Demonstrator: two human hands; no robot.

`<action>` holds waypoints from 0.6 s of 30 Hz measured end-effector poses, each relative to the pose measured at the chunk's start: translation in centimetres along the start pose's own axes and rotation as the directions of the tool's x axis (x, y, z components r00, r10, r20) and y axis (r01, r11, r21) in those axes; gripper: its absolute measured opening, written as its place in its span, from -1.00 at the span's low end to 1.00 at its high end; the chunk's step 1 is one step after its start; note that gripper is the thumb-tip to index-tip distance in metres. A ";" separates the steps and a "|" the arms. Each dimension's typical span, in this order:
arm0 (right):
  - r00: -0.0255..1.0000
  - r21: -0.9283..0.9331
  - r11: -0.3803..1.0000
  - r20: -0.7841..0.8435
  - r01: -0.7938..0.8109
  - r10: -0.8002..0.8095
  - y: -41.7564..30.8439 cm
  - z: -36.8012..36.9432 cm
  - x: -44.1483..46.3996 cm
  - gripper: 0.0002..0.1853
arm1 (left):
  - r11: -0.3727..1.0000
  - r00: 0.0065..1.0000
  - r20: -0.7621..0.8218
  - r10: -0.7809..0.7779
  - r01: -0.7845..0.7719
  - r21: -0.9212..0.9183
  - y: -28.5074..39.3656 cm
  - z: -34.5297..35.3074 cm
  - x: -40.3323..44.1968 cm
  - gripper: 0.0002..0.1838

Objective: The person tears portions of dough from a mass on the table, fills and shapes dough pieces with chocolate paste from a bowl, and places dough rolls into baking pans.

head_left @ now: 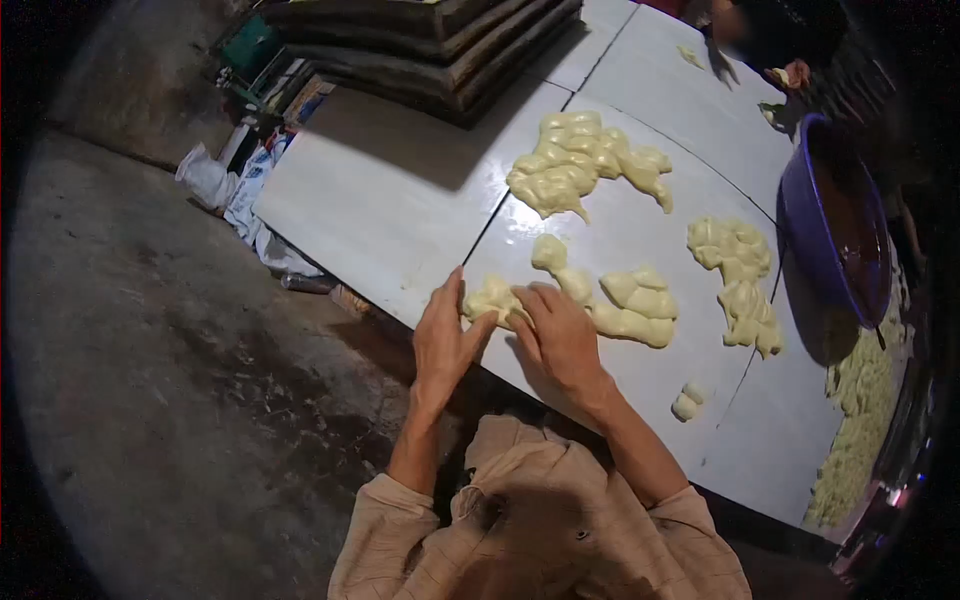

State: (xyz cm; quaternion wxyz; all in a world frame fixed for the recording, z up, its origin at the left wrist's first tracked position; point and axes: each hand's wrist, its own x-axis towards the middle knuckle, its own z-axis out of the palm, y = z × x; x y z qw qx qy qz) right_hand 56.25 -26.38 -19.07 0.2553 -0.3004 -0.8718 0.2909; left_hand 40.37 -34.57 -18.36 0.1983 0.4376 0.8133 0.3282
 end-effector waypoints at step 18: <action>0.760 0.483 0.633 0.586 -0.605 0.281 4.2 -0.7 4.9 -0.58 | 0.934 0.944 0.027 0.329 -0.321 -0.155 -1.6 1.0 0.8 -0.06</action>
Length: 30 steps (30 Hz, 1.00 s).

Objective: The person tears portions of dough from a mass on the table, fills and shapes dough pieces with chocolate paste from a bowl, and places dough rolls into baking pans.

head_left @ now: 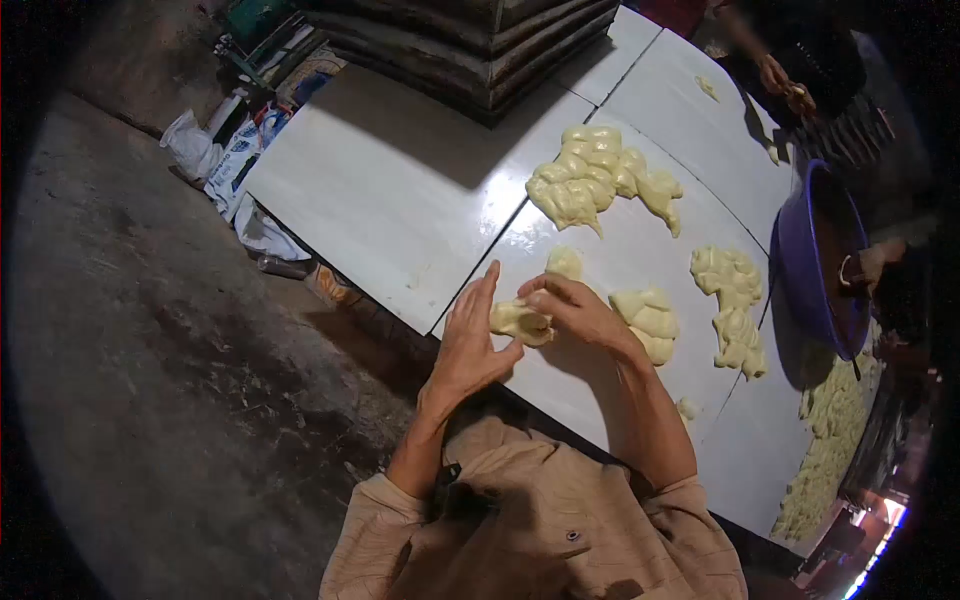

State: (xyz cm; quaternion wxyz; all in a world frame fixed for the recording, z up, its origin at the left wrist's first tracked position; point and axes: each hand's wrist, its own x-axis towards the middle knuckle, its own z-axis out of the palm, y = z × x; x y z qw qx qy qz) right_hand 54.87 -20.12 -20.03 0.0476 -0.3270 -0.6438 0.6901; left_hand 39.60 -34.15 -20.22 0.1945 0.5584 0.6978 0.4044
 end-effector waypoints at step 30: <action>0.998 0.678 0.733 -0.025 0.055 -0.051 1.1 -1.7 -4.8 -0.79 | 0.934 0.999 0.049 -0.012 -0.006 0.356 0.1 3.7 -1.0 -0.57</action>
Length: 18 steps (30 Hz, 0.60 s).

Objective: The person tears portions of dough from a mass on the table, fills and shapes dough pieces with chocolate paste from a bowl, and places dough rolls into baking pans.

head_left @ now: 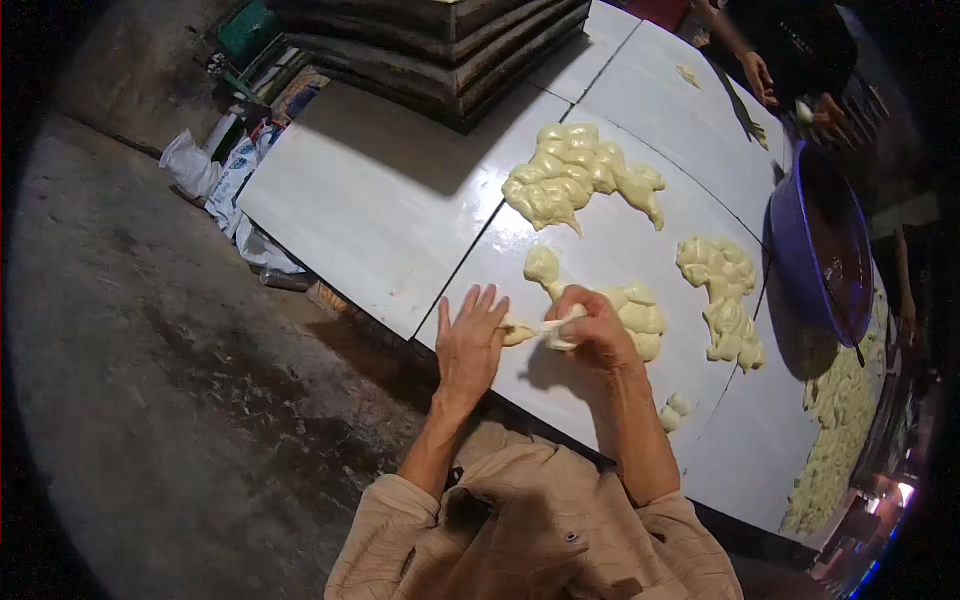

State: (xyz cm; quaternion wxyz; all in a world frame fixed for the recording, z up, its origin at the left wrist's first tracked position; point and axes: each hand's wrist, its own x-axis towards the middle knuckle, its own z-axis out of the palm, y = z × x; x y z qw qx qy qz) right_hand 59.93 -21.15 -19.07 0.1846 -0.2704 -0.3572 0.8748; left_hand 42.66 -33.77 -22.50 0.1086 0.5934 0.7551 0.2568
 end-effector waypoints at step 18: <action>0.837 -0.382 0.923 -0.519 -0.044 -0.175 -5.0 -2.3 -11.1 -0.74 | 0.654 0.917 0.398 -0.036 0.323 -0.684 12.5 0.6 4.6 -0.76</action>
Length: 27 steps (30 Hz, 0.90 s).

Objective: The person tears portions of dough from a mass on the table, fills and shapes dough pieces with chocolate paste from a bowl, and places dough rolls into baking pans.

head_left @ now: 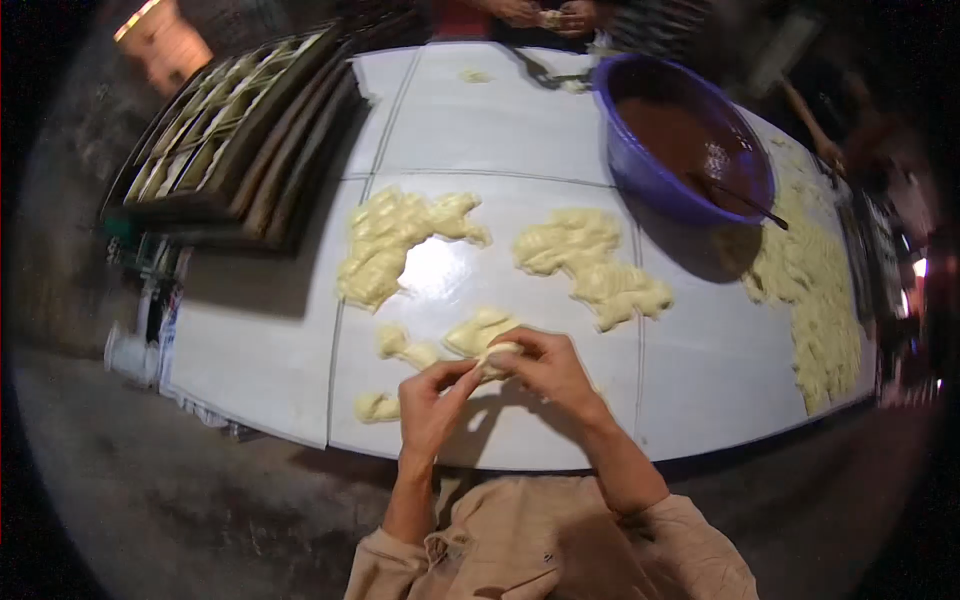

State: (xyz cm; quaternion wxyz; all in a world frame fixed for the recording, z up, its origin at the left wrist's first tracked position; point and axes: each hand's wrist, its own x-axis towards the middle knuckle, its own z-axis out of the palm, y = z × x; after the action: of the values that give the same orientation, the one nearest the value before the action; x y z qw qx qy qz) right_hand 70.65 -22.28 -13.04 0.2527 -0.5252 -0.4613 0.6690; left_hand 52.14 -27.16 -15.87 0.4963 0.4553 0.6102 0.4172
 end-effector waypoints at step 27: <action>0.889 -0.672 0.729 -0.248 0.128 -0.385 -9.6 -35.3 8.0 -0.80 | 0.984 0.943 0.300 0.143 -0.105 -0.141 3.9 18.7 7.7 -0.59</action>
State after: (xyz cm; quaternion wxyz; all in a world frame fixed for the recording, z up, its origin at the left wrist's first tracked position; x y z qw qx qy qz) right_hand 99.66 1.03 -9.11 0.2329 -0.6254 -0.6736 0.3177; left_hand 70.44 -17.67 -16.81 0.5855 0.5212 0.4682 0.4079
